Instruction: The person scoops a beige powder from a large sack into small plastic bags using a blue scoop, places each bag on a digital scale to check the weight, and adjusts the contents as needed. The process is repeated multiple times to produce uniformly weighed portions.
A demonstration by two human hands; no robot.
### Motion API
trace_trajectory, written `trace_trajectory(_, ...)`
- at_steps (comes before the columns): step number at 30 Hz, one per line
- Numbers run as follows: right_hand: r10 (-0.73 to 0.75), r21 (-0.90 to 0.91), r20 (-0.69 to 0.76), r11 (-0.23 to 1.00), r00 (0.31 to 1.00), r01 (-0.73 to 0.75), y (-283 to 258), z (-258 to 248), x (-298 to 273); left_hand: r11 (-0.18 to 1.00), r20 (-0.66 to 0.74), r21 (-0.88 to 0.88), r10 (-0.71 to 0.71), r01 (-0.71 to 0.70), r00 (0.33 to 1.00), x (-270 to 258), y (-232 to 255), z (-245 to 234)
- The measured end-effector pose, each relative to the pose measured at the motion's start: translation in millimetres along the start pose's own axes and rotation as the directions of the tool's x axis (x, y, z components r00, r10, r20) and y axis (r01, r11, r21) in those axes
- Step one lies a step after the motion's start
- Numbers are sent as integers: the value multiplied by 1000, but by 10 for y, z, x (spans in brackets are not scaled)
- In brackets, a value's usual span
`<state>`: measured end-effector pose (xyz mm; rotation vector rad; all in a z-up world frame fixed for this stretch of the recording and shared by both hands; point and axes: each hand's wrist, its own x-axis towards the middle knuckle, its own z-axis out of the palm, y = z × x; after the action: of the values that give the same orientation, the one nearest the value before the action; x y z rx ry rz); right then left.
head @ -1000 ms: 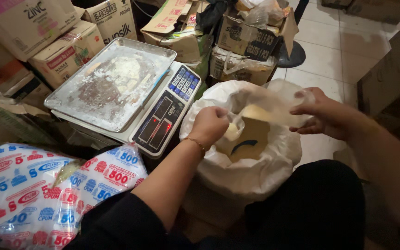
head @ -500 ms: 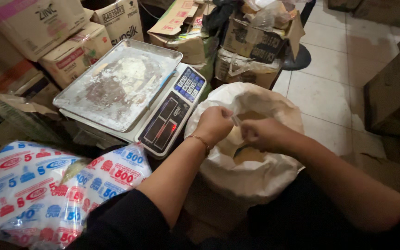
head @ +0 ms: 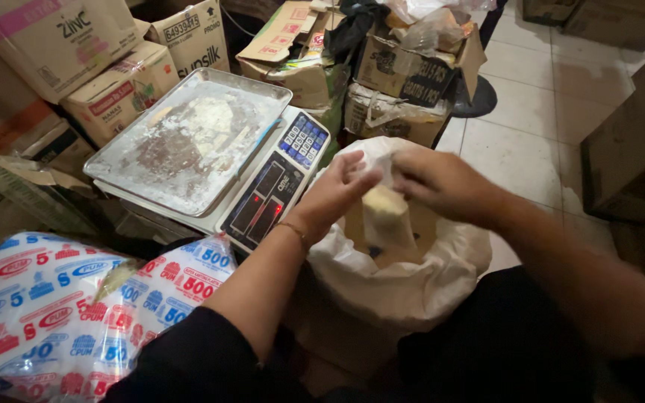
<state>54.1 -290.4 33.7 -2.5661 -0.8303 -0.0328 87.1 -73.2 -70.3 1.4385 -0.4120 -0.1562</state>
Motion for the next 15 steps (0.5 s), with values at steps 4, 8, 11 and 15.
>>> trace_trajectory(4, 93, 197, 49, 975, 994, -101, -97, -400, 1, 985, 311, -165, 0, 54, 951, -38, 133, 148)
trace_trajectory(8, 60, 413, -36, 910, 998, -40, -47, -492, 7, 942, 350, -277, -82, 187, 933, -56, 246, 273)
trace_trajectory(11, 103, 573, -89, 819, 991, -33, 101, -363, 67, 884, 361, -401, -88, 240, 928, -52, 280, 372)
trace_trajectory(15, 240, 707, -99, 700, 966, -101, 391, -67, 124, 733, 425, -487, -276, 475, 862, -110, 178, 488)
